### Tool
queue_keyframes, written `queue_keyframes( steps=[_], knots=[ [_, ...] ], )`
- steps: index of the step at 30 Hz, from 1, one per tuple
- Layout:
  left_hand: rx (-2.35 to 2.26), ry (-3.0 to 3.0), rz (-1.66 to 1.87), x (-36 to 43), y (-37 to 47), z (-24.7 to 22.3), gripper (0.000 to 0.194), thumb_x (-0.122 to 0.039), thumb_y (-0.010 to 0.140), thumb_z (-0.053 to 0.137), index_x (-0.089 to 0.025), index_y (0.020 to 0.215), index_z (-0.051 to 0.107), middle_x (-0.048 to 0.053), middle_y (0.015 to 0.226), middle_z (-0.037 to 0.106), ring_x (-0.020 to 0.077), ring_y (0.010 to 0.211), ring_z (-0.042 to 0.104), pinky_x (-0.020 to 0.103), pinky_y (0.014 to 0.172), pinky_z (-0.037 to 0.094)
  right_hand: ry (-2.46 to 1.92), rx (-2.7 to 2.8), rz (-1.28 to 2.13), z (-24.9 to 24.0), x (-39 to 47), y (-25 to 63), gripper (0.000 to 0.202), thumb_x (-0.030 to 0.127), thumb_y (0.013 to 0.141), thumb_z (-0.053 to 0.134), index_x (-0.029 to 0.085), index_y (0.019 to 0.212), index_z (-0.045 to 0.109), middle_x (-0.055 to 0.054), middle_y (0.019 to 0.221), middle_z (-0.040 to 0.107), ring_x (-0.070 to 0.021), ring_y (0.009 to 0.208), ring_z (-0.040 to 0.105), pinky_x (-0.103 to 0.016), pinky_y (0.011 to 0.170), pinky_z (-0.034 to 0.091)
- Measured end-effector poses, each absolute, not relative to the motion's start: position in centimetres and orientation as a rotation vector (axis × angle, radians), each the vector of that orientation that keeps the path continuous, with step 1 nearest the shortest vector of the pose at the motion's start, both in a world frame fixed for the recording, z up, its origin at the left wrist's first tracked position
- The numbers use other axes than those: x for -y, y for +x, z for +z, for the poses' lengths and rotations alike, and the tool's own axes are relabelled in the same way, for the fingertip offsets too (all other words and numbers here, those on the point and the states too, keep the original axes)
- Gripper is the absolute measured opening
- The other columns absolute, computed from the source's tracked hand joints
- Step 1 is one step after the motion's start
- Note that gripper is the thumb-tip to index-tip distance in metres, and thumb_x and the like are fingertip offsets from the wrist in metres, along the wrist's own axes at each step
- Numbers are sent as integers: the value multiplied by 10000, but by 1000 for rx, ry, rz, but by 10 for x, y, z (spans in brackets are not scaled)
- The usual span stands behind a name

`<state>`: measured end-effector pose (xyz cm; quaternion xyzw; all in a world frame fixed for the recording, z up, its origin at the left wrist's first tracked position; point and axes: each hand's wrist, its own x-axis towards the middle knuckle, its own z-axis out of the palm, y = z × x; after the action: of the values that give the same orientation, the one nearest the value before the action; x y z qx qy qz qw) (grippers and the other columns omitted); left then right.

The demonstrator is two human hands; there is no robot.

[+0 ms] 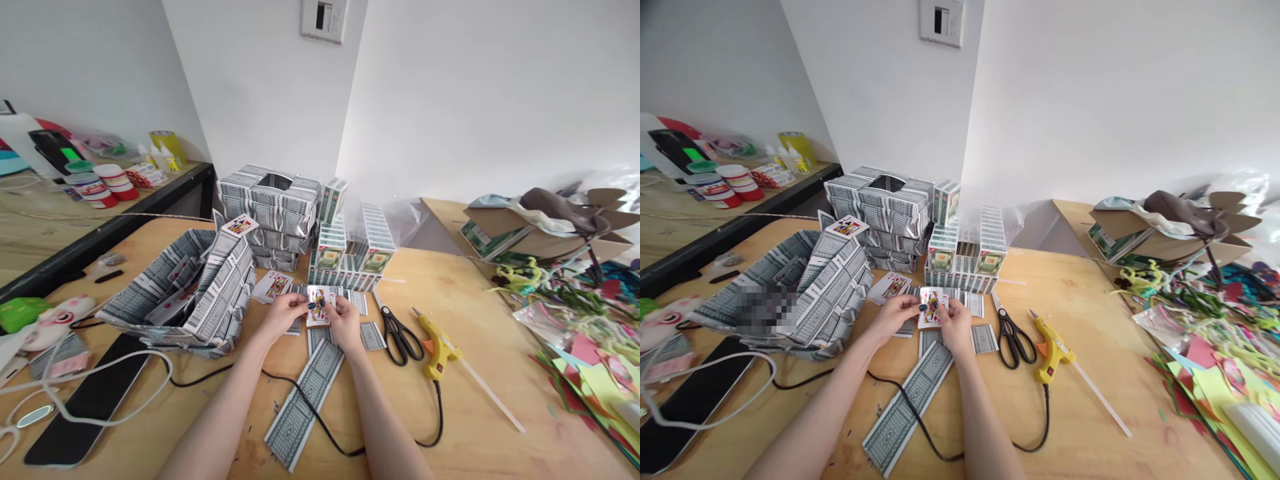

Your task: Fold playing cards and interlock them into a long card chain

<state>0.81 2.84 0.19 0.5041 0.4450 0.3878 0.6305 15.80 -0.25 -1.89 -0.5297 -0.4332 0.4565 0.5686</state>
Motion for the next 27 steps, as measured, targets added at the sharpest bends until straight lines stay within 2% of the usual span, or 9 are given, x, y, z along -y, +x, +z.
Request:
queue_keyframes(
  steps=[8,21,27],
  knots=[
    [-1086,1133,936,-29,10,-2,298,-343,557,690,-116,744,641,20,624,619,127,578,551,244,585,446,-1071,892,1263,-7,3,157,272,409,620,660,172,700,553,-22,648,644,-161,550,575,-296,553,462],
    [-1229,1088,972,-27,14,3,208,-308,538,676,-126,634,642,0,550,594,110,523,512,221,540,401,-1099,874,1264,-6,3,156,277,406,591,679,165,663,564,-21,619,637,-140,506,538,-260,487,420],
    [-1270,1106,997,-25,16,5,189,-315,552,641,-134,574,593,-32,487,521,91,475,444,211,496,335,-1121,884,1256,-8,2,155,286,409,584,683,162,663,562,-11,579,622,-142,501,538,-254,473,409]
  ],
)
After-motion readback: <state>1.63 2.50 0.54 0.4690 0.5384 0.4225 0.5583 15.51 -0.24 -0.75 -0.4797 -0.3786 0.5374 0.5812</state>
